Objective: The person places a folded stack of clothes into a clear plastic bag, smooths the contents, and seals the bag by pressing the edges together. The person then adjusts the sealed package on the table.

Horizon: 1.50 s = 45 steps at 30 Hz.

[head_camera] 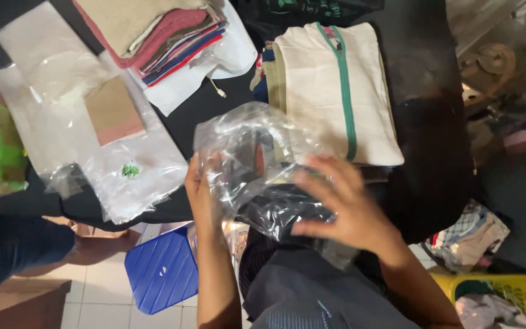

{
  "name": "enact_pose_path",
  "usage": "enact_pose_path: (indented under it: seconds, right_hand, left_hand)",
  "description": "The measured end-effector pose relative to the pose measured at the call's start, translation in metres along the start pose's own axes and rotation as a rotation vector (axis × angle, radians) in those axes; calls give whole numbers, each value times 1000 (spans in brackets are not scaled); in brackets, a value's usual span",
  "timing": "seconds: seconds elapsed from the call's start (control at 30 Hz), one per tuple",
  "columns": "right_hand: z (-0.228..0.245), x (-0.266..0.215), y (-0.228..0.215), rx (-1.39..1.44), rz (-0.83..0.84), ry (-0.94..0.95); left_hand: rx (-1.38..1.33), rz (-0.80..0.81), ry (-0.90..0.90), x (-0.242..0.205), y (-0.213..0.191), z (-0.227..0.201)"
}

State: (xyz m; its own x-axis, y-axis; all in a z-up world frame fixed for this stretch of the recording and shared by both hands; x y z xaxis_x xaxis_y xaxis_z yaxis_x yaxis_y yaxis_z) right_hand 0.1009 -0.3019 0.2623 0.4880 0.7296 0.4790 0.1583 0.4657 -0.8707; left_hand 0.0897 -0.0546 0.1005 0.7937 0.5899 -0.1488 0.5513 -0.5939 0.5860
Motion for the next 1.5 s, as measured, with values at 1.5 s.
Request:
enact_pose_path:
  seconds: [1.5]
  right_hand:
    - [-123, -2, -29, -17, -208, 465]
  left_hand:
    - [1044, 114, 635, -38, 131, -71]
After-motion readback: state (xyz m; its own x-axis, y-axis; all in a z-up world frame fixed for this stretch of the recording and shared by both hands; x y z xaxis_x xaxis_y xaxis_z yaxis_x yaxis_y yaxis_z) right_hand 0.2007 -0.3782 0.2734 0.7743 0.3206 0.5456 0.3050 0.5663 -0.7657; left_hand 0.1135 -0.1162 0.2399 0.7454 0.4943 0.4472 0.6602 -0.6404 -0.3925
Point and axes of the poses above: each hand's wrist, its own x-axis towards the middle knuckle, its own y-axis out of the palm, z = x × y, the point moved 9 cm from there along x, towards the middle knuckle, and after that the axes turned 12 degrees about -x, right-handed, at the moved point
